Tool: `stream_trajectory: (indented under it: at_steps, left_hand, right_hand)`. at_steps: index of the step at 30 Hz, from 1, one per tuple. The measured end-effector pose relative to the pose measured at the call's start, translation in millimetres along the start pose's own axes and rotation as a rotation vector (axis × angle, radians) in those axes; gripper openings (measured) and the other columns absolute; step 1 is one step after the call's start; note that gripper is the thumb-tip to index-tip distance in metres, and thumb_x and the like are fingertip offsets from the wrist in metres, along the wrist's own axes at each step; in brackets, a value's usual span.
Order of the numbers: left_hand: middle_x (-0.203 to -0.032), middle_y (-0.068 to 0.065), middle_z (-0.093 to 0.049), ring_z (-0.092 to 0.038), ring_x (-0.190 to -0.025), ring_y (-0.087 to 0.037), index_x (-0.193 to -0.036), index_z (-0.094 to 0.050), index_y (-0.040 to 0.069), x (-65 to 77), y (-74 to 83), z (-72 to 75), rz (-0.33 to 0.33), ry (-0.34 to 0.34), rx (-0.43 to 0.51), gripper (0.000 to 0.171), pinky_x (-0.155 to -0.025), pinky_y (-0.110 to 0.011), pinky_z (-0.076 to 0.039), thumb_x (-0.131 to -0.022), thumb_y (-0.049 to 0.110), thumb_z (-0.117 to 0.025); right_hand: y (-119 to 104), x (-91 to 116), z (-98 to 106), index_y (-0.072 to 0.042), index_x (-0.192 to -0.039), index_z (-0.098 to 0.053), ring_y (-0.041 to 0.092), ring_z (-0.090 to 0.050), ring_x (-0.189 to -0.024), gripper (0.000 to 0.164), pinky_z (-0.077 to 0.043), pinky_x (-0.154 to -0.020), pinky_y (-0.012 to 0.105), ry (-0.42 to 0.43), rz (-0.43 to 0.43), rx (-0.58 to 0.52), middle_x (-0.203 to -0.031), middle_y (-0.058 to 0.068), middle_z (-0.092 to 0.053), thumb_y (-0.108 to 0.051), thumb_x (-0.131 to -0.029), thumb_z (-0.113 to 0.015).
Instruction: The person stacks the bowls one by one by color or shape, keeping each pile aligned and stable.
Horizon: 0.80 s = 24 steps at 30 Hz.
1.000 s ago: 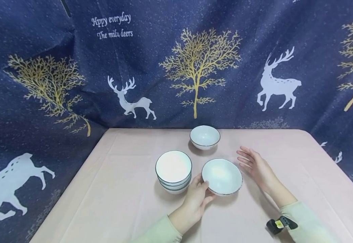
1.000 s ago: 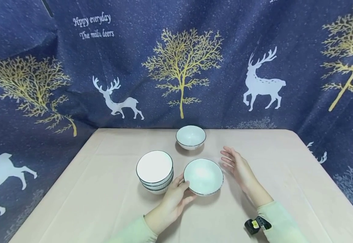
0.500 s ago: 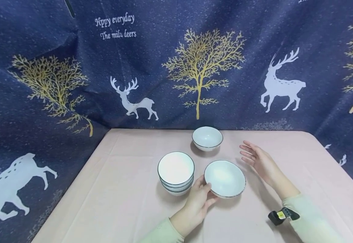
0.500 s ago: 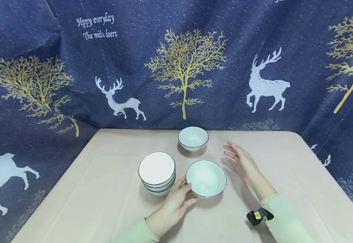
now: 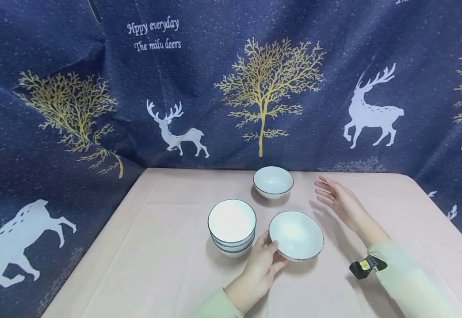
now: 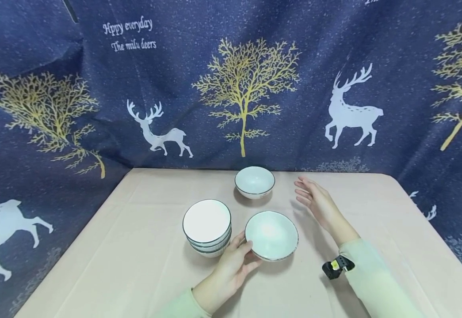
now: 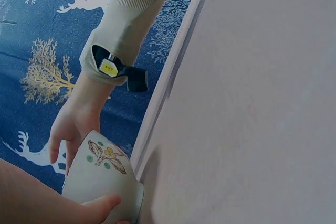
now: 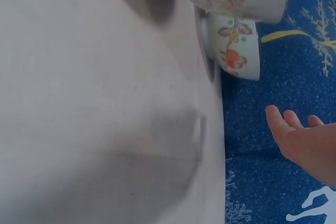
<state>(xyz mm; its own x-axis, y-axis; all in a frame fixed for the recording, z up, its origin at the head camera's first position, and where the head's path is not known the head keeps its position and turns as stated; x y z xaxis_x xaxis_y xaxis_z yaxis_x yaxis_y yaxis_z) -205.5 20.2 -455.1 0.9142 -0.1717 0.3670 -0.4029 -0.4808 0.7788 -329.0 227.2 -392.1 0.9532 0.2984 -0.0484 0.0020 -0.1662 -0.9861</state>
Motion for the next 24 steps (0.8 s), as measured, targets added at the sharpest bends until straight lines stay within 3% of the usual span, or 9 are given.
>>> stream_trajectory:
  at_steps: [7, 9, 13, 16, 24]
  left_hand:
    - [-0.147, -0.03, -0.022, -0.048, -0.122, -0.036, -0.151, -0.015, 0.001, -0.4, -1.1, -0.5, 0.006, -0.013, 0.005, 0.06, -0.1, -0.048, -0.05, -0.098, 0.006, -0.043]
    - [-0.146, -0.029, -0.023, -0.048, -0.121, -0.035, -0.15, -0.015, 0.0, -0.7, -1.3, -0.8, 0.007, -0.017, 0.007, 0.06, -0.1, -0.048, -0.05, -0.098, 0.006, -0.043]
    - [-0.146, -0.03, -0.023, -0.048, -0.122, -0.035, -0.151, -0.014, 0.001, -0.8, -0.5, -1.5, 0.011, -0.023, 0.007, 0.06, -0.1, -0.047, -0.05, -0.098, 0.006, -0.043]
    - [-0.148, -0.03, -0.019, -0.046, -0.125, -0.036, -0.151, -0.013, 0.001, -0.6, 0.6, -1.9, 0.015, -0.033, -0.004, 0.061, -0.101, -0.046, -0.05, -0.098, 0.008, -0.043]
    - [-0.148, -0.031, -0.019, -0.043, -0.127, -0.037, -0.152, -0.01, 0.001, -0.4, -1.9, -0.4, 0.023, -0.042, -0.002, 0.063, -0.101, -0.045, -0.05, -0.099, 0.009, -0.044]
  right_hand:
    - [2.9, -13.1, 6.8, 0.008, -0.15, -0.002, 0.002, -0.056, -0.107, 0.069, -0.045, -0.105, 0.026, 0.02, -0.023, 0.004, -0.119, -0.011, -0.052, -0.035, -0.106, -0.033]
    - [3.5, -18.5, 8.5, 0.006, -0.151, -0.003, 0.003, -0.056, -0.107, 0.068, -0.043, -0.108, 0.028, 0.021, -0.032, 0.008, -0.128, -0.002, -0.05, -0.035, -0.106, -0.033]
    - [2.9, -30.0, 11.8, 0.004, -0.152, -0.003, 0.002, -0.053, -0.108, 0.066, -0.034, -0.115, 0.036, 0.023, -0.057, 0.037, -0.15, 0.023, -0.026, -0.036, -0.106, -0.031]
    - [4.2, -38.3, 14.1, 0.003, -0.152, -0.003, 0.002, -0.052, -0.107, 0.065, -0.028, -0.118, 0.041, 0.019, -0.074, 0.055, -0.155, 0.029, -0.009, -0.036, -0.106, -0.029]
    - [18.6, -57.1, 14.6, 0.005, -0.151, -0.006, 0.003, -0.054, -0.104, 0.067, -0.023, -0.119, 0.049, -0.047, -0.14, 0.085, -0.155, 0.031, -0.01, -0.04, -0.106, -0.026]
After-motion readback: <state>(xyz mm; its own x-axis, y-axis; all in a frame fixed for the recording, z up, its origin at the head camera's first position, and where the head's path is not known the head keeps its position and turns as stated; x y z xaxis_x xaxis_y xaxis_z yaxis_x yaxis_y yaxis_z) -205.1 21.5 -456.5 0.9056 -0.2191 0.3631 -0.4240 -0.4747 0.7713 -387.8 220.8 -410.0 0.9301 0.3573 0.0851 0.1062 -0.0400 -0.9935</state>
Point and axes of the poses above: each hand's wrist, its own x-axis away from the middle knuckle, its own z-axis out of the back of the hand, y = z × x, the point moved 8 cm from there along -x, towards the middle knuckle
